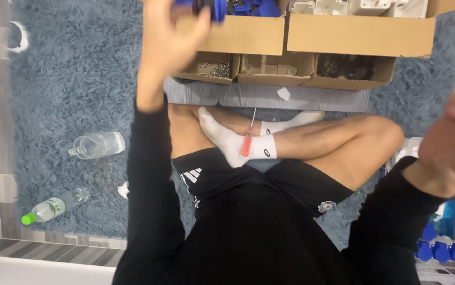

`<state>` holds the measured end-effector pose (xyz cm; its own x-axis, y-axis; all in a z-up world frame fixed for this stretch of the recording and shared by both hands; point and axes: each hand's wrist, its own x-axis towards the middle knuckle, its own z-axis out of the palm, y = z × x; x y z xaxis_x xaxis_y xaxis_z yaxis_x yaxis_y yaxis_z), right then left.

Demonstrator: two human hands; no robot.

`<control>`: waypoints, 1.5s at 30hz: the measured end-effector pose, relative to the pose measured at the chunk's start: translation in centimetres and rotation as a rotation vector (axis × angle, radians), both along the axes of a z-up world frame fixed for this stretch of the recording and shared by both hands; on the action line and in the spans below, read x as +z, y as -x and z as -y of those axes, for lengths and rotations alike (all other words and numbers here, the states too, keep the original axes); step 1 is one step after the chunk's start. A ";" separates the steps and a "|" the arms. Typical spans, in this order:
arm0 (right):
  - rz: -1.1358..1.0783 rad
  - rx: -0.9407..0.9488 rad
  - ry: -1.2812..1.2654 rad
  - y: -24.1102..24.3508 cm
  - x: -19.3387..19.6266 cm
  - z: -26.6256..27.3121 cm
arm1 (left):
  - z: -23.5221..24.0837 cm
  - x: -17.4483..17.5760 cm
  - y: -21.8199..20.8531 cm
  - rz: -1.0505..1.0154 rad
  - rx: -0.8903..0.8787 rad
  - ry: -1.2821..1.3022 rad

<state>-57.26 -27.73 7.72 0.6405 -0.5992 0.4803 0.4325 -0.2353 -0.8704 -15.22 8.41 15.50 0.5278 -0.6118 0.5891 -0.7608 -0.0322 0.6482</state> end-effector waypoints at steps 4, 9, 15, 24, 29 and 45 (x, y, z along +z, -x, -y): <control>-0.087 0.017 0.244 -5.9 1.9 -2.0 | -2.5 -0.2 6.3 -0.273 -0.040 -0.014; -0.564 0.027 0.704 -10.3 7.2 -5.0 | -3.2 -5.0 11.2 -0.325 -0.054 -0.086; -1.041 0.078 1.023 -13.7 4.5 -3.8 | -1.8 -12.3 13.5 -0.265 0.000 -0.149; -1.564 0.189 0.815 -18.6 3.1 -3.3 | 0.6 -15.4 14.4 -0.127 0.048 -0.131; -1.496 0.195 0.694 -19.4 0.7 -2.0 | 1.2 -15.3 14.3 -0.120 0.051 -0.155; -1.200 0.165 0.688 -18.8 2.6 -1.5 | 0.7 -16.5 13.9 -0.177 -0.070 -0.246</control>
